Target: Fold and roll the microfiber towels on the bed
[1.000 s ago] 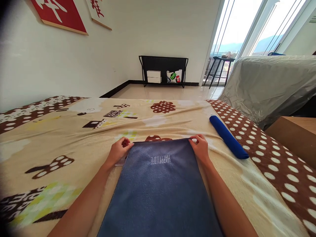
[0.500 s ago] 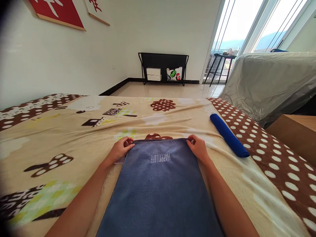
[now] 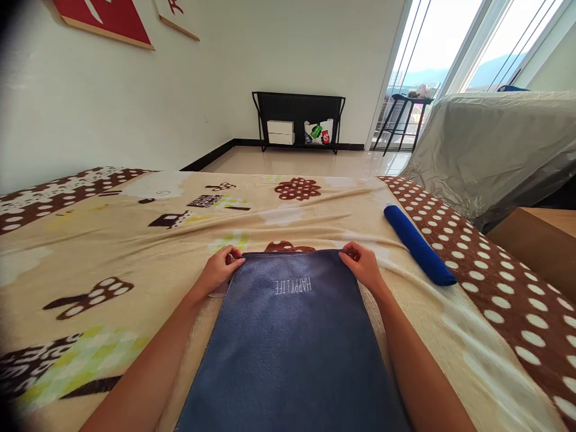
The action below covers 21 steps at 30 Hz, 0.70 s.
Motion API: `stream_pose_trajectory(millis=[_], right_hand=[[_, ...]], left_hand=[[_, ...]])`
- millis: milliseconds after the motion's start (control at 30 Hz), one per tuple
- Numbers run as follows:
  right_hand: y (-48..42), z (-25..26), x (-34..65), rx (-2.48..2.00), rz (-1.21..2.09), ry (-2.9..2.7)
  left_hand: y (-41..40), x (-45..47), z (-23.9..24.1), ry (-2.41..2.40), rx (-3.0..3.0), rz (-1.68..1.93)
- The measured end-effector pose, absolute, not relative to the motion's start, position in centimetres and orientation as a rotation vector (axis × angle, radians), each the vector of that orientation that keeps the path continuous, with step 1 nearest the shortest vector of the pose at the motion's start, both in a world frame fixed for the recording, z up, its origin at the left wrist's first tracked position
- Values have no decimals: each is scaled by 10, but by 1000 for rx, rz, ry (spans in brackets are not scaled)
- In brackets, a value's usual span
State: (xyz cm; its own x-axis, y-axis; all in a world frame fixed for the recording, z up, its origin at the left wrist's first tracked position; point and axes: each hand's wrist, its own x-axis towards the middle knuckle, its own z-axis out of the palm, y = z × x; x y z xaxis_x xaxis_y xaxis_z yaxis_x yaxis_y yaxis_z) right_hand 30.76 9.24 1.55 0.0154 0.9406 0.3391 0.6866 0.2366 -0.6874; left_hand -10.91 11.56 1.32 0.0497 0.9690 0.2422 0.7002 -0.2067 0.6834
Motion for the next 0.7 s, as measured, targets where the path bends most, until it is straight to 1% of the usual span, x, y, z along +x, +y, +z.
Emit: stream_pose_trajectory(millis=[100,333,700], right_hand=[[95,11,312,-1545,463,-1784],[103,-3,321,-1682,308,-1680],[110,-15,320,-1735,204,-1715]], left_hand=[[116,-109,15,1682,1960,1010],[117,-105,17,1665,1947,1042],[124,-93,7,1789,1861,1061]])
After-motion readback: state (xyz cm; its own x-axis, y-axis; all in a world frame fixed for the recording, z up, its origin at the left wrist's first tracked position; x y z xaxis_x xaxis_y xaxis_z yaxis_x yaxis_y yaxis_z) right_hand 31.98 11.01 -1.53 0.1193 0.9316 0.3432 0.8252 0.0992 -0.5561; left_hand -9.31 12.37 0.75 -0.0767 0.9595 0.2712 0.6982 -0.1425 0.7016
